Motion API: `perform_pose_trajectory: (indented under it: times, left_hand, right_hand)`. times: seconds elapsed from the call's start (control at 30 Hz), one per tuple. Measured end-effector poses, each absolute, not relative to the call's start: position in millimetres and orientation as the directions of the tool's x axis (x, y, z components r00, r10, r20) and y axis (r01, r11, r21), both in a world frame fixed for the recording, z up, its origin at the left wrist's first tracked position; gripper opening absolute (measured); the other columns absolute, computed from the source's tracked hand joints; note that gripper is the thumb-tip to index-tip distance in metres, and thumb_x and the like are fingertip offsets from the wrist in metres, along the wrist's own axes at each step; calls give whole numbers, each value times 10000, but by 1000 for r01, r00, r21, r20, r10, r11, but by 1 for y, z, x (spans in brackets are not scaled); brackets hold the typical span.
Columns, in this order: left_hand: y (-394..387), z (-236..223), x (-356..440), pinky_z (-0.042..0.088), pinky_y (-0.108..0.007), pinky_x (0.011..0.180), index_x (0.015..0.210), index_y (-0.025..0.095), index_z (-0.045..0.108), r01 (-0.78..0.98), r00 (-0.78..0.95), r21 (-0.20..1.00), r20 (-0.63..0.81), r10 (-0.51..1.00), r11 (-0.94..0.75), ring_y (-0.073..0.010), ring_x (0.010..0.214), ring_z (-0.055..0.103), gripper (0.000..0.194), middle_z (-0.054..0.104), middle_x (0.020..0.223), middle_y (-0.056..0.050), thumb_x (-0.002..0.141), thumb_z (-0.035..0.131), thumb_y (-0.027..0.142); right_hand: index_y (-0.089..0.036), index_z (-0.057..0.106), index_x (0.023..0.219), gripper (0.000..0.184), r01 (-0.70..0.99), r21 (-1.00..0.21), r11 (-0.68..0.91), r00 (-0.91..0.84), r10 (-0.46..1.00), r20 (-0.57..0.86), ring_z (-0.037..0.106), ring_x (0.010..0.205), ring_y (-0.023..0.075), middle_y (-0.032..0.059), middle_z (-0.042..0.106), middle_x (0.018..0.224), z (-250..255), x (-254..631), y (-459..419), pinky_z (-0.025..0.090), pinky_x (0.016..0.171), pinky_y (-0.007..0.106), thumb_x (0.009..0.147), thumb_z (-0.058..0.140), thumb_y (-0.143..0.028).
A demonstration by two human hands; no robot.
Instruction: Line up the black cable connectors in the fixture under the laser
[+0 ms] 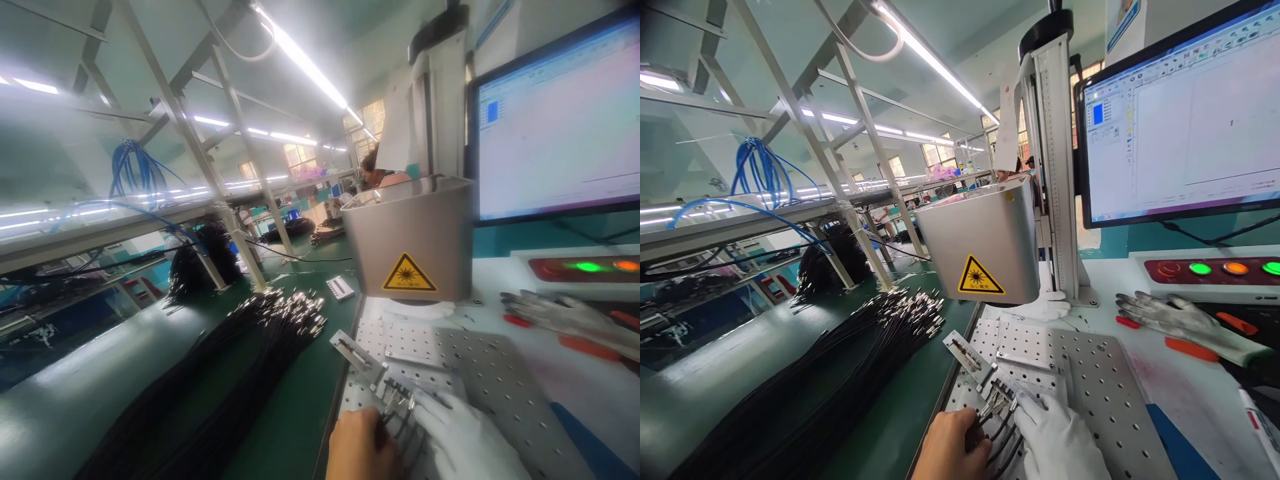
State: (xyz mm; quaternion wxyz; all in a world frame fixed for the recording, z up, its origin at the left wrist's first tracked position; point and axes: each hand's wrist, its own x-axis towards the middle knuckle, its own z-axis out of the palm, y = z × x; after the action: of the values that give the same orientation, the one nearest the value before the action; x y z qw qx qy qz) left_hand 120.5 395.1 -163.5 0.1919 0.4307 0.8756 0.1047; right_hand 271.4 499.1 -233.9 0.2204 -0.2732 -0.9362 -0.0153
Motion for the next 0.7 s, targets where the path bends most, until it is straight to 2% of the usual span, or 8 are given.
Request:
perform_pose_trajectory:
  times: [0.1, 0.2, 0.33, 0.5, 0.7]
  left_hand:
    - [394, -168, 117, 335, -290, 643, 622, 204, 523, 696, -533, 423, -237, 812, 580, -218, 754, 578, 80, 572, 705, -53, 698, 536, 225]
    - [393, -170, 113, 346, -273, 654, 607, 198, 523, 639, -530, 522, -233, 815, 565, -185, 714, 525, 96, 522, 642, -10, 685, 573, 221]
    - [387, -165, 106, 347, -247, 634, 686, 185, 575, 536, -498, 631, -301, 814, 561, -149, 673, 489, 31, 515, 638, 20, 679, 582, 214]
    - [373, -171, 93, 362, -259, 689, 746, 187, 598, 543, -552, 614, -254, 794, 573, -169, 749, 513, 73, 567, 723, -7, 725, 541, 227]
    - [380, -176, 93, 357, -281, 708, 714, 199, 543, 532, -598, 630, -194, 778, 566, -184, 763, 523, 43, 537, 695, -5, 738, 526, 230]
  right_hand:
    - [-249, 693, 1164, 550, 483, -57, 874, -757, 450, 474, 626, 1044, 254, 24, 664, 1184, -233, 266, 500, 577, 816, 372, 714, 430, -73]
    - [-248, 706, 1113, 535, 480, 2, 878, -737, 401, 544, 639, 988, 247, 24, 683, 1127, -230, 265, 498, 579, 767, 365, 694, 427, -65]
    - [-266, 712, 1054, 512, 495, 31, 868, -753, 412, 513, 640, 984, 254, 20, 683, 1125, -228, 265, 495, 585, 739, 376, 675, 432, -66]
    - [-268, 683, 1141, 557, 479, 13, 878, -798, 429, 424, 610, 1096, 264, 19, 640, 1235, -230, 263, 497, 597, 796, 392, 689, 422, -71]
    - [-262, 711, 1099, 542, 452, 60, 890, -792, 369, 486, 633, 1060, 235, 14, 667, 1186, -236, 258, 503, 593, 807, 335, 698, 414, -52]
